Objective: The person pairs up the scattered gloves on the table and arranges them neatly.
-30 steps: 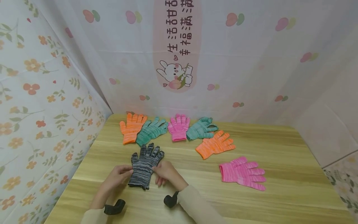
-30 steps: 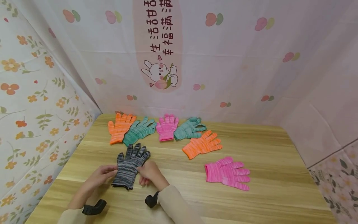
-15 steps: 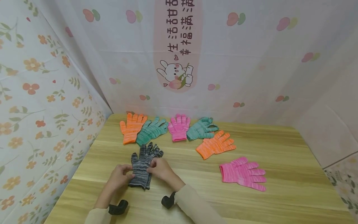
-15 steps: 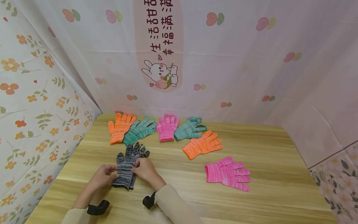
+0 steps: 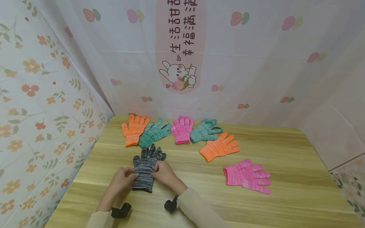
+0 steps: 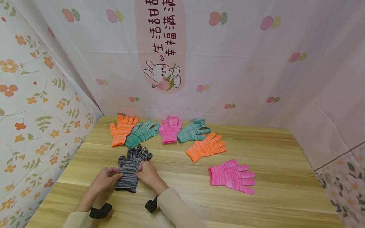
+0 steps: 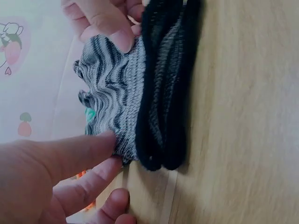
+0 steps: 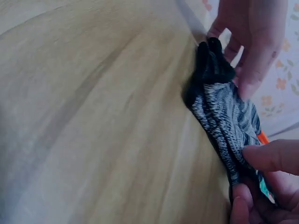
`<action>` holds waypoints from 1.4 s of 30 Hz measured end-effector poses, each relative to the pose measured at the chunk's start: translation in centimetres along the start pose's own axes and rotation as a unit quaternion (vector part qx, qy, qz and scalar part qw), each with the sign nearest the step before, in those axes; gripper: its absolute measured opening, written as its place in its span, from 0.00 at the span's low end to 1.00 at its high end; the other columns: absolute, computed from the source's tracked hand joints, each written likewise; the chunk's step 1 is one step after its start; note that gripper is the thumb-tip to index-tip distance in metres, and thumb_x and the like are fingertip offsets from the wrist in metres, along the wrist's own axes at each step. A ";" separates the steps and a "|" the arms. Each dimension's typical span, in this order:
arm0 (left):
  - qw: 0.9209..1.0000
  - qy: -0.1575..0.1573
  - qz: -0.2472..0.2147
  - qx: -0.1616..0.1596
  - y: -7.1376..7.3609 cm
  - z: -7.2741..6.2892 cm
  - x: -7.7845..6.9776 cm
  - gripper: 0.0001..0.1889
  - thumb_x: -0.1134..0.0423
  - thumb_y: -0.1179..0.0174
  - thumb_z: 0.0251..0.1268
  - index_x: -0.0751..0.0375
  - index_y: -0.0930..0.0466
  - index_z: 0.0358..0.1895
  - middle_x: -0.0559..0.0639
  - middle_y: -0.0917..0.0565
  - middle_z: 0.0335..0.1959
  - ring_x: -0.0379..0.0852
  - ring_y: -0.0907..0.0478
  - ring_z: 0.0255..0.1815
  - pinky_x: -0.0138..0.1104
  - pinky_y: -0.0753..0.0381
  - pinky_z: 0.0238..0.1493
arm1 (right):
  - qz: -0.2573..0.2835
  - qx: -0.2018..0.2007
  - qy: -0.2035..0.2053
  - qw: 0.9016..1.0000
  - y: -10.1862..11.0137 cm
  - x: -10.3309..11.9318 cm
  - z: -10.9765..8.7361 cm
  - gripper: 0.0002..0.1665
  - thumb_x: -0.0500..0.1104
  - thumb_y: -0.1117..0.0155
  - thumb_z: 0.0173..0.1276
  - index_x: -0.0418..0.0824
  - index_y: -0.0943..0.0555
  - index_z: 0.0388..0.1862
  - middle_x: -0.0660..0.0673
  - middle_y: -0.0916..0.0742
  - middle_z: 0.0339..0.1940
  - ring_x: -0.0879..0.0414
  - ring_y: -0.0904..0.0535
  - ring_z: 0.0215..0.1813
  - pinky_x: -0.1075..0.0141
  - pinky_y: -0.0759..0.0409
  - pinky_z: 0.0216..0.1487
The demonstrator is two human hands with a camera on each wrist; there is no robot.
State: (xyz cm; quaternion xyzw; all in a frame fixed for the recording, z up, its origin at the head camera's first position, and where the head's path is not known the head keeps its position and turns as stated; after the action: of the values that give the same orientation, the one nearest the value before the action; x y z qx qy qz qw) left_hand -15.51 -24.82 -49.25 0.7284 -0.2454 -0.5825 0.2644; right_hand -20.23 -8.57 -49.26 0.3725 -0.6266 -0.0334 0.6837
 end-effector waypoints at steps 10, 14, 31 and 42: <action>0.998 0.043 0.035 -0.032 0.2 0.5 0.2 0.10 0.62 0.39 0.58 0.69 0.20 0.34 0.53 0.21 0.27 0.46 0.27 0.29 0.36 0.29 0.28 | 0.011 -0.042 -0.003 0.999 0.1 -0.1 0.0 0.16 0.29 0.36 0.48 0.41 0.35 0.26 0.52 0.29 0.21 0.62 0.34 0.25 0.74 0.34 0.25; 0.997 0.041 0.057 -0.040 0.3 0.6 -0.4 0.10 0.63 0.39 0.57 0.68 0.25 0.32 0.54 0.26 0.26 0.46 0.31 0.27 0.33 0.34 0.25 | -0.013 -0.042 -0.011 0.999 0.3 -0.1 0.0 0.15 0.32 0.34 0.49 0.40 0.33 0.28 0.51 0.29 0.21 0.61 0.33 0.25 0.72 0.33 0.26; 0.910 -0.201 0.353 -0.085 -3.0 0.1 -6.4 0.31 0.52 0.33 0.52 0.74 0.25 0.53 0.66 0.26 0.57 0.61 0.31 0.60 0.50 0.30 0.60 | -0.246 -0.049 0.084 0.964 2.0 2.6 3.0 0.11 0.40 0.41 0.63 0.44 0.17 0.43 0.47 0.19 0.48 0.51 0.28 0.52 0.59 0.28 0.55; 0.923 -0.194 0.330 -0.039 -5.2 -1.0 -5.9 0.31 0.52 0.41 0.61 0.74 0.32 0.60 0.68 0.33 0.64 0.64 0.34 0.63 0.51 0.32 0.62 | -0.425 0.033 0.084 0.901 1.1 2.2 5.6 0.16 0.44 0.47 0.68 0.51 0.17 0.50 0.59 0.22 0.60 0.54 0.30 0.59 0.61 0.36 0.46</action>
State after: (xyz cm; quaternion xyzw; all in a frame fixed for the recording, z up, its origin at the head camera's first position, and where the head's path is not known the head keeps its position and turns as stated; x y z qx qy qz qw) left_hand -15.42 -16.91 -48.29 0.4680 -0.4957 -0.6012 0.4170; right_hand -25.17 -11.53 -47.15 0.6272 -0.3492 -0.2688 0.6422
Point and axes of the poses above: each hand's wrist, its own z-axis towards the middle knuckle, its own y-axis out of the back of the hand, x = y × z, the point moved 7 cm from there along z, towards the middle knuckle
